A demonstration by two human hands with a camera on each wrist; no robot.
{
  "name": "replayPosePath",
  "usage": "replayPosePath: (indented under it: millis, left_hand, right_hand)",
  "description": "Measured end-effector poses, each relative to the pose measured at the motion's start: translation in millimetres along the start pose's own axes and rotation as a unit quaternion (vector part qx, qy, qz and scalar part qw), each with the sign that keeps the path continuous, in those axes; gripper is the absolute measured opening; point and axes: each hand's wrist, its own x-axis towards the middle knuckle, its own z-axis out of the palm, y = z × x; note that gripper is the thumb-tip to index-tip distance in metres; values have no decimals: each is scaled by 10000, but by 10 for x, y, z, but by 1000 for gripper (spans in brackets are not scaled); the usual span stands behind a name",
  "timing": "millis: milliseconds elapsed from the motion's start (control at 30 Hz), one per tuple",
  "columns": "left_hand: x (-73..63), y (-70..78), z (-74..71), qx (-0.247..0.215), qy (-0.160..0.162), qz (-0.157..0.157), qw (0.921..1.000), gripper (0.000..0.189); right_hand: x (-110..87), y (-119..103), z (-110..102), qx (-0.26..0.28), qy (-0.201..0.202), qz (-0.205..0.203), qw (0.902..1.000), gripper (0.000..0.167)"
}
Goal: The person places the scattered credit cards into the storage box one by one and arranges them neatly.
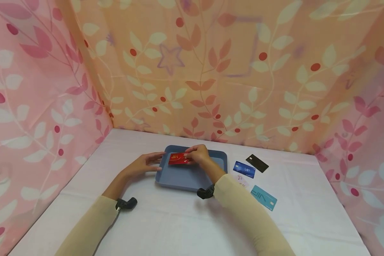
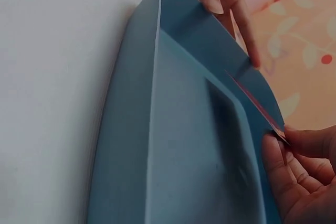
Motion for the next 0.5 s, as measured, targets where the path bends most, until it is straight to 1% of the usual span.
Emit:
replayPosePath:
  millis: [67, 300, 500]
  left_hand:
    - [-1, 1, -1, 18, 22, -47, 10000, 73]
    - [1, 10, 0, 36, 10, -37, 10000, 73]
    - [2, -13, -5, -10, -35, -25, 10000, 74]
  right_hand:
    - [28, 14, 33, 101, 13, 32, 9999, 23]
    - [99, 66, 98, 343, 72, 147, 9993, 20]
    - [88, 61, 129, 437, 23, 148, 9989, 17]
